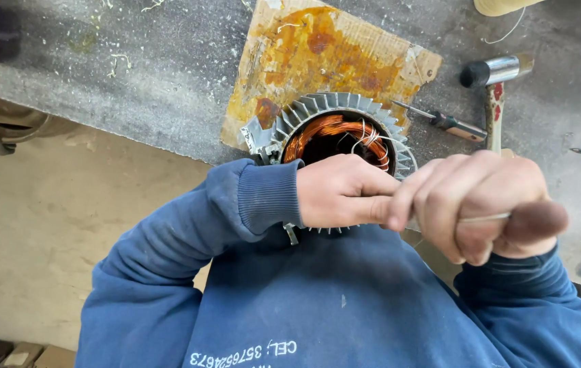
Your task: The person is working on a motor stator, using a white string to tie and secure the copper windings. They use a hammer to tap the windings into place and a screwdriver to adjust the coils. The person also picks up a small black object from the floor and continues to manipulate the windings with their hands.
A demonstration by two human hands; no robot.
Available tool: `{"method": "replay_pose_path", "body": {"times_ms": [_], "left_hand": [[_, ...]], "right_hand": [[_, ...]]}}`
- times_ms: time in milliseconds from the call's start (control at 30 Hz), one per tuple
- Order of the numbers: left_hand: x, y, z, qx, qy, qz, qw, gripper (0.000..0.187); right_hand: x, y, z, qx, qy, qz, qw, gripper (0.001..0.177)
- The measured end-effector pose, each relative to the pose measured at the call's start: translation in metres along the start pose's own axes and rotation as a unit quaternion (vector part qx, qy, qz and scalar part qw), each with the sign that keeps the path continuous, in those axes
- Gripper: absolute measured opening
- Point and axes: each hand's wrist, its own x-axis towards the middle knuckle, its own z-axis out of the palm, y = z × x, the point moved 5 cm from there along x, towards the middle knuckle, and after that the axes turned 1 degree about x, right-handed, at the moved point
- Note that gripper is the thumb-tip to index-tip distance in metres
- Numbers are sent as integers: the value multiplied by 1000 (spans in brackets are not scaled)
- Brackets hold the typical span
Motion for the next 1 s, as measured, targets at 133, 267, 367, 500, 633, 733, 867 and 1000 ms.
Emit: {"method": "replay_pose_path", "body": {"times_ms": [133, 267, 367, 500, 633, 733, 867, 1000], "left_hand": [[3, 14, 6, 51, 18, 73, 996, 43], [3, 33, 10, 149, 21, 154, 977, 41], [5, 38, 14, 186, 18, 227, 956, 39], [0, 21, 22, 223, 4, 192, 956, 19], [-11, 9, 22, 348, 48, 156, 923, 35], [-5, 18, 13, 180, 9, 106, 978, 32], [-9, 14, 14, 155, -8, 148, 977, 22], [-11, 13, 18, 150, -35, 183, 971, 24]], "right_hand": [[-4, -17, 11, -27, 66, 15, 997, 74], [-20, -26, 19, -18, 82, 14, 996, 70], [-32, -29, 18, -15, 76, 14, 997, 69], [-42, -38, 13, -43, 58, -5, 997, 66], [-36, -43, 6, -90, 36, 18, 995, 68], [-26, -46, 11, -84, -20, 20, 996, 60], [-34, -45, 16, -71, 51, 53, 995, 62], [-44, -44, 19, -60, 94, 54, 992, 62]]}}
